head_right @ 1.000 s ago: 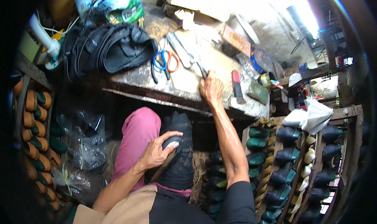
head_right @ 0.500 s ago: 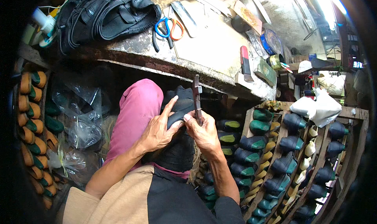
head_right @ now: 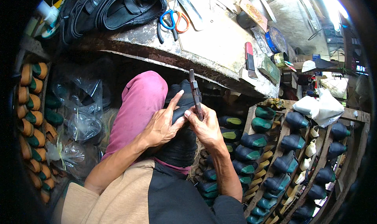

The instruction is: The person uses a curved metal tool and a hammer to repeatedly tap and press the sole edge of a black slip-on shoe. They rotate the shoe frequently to work along different sections of the sole perimeter, occasionally tapping the tool on the workbench.

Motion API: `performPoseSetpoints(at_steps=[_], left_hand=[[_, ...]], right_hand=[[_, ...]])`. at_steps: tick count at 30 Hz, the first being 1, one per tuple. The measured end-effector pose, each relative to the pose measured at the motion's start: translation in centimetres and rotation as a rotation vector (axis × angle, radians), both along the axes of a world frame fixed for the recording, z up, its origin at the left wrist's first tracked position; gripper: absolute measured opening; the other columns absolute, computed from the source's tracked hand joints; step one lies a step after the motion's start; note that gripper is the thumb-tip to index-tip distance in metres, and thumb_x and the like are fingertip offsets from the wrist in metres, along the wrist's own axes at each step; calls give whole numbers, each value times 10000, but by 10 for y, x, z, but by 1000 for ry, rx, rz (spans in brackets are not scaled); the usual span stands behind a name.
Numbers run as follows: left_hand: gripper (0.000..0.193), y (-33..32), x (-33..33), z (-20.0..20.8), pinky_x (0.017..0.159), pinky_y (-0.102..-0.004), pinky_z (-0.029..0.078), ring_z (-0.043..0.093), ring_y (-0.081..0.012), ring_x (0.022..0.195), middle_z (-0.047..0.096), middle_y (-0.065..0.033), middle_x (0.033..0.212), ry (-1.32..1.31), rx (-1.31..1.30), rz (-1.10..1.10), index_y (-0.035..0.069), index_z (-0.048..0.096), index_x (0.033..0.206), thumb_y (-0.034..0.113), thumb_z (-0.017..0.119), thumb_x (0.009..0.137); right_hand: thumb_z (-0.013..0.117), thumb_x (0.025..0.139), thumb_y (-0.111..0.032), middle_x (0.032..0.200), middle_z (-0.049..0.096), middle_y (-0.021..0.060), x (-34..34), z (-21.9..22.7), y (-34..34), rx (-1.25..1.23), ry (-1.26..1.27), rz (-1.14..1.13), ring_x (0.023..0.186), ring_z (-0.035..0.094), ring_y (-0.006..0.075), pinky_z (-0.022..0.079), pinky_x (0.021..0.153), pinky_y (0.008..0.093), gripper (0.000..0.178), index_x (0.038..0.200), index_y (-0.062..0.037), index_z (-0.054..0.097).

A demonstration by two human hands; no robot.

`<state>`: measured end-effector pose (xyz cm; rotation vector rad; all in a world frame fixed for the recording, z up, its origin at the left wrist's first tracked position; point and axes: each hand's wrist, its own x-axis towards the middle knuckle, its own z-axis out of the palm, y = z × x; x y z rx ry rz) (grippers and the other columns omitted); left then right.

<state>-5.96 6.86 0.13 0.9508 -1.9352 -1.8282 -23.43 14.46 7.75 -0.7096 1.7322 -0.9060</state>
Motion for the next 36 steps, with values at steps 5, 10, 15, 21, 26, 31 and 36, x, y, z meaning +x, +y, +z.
performPoseSetpoints(at_steps=[5,10,15,21,26,31,36], left_hand=[[883,-1,-1,-5,999,-609,579,734,-582,1141,729,-404,1305,-62,-25,-17,121,218,1792,247,712,1070],[883,-5,1,-5,1011,-593,588,731,-573,1185,745,-381,1294,10,26,21,136,228,1792,258,730,1076],[872,-5,3,-6,1036,-577,595,712,-547,1285,744,-361,1328,-10,4,33,147,260,1790,249,750,1077],[879,-3,0,-11,1049,-569,602,705,-543,1297,711,-383,1381,23,-22,18,136,272,1786,301,763,1077],[855,-3,0,-7,970,-481,620,780,-426,1131,727,-336,1395,-3,-27,14,128,306,1783,272,771,1080],[888,-6,1,-5,851,-471,612,785,-379,898,754,-340,1333,35,5,0,97,278,1784,284,774,1071],[898,-6,2,-12,900,-491,618,812,-440,1011,770,-323,1315,64,36,16,75,265,1780,333,765,1080]], right_hand=[[801,1077,-193,821,637,-35,6,-6,-6,-2,120,35,725,509,42,411,631,263,208,1023,-17,705],[834,1043,-170,858,653,-20,21,-3,9,-41,102,-104,769,560,59,484,693,277,216,1035,-25,673],[836,1029,-70,1006,737,122,44,12,42,-119,-127,-241,716,780,206,640,640,296,375,1191,3,506],[710,1038,77,1227,767,213,68,45,67,-74,277,-135,852,812,223,659,731,330,949,1801,-29,155],[644,1011,126,1654,571,317,74,39,60,-430,735,54,1490,632,366,539,1171,405,854,1776,-9,290],[636,998,142,1683,514,343,71,51,61,-304,602,150,1519,591,425,526,1209,420,812,1745,25,339],[632,1015,150,1719,492,310,86,57,62,-540,724,-27,1502,612,393,537,1195,417,791,1739,52,330]])
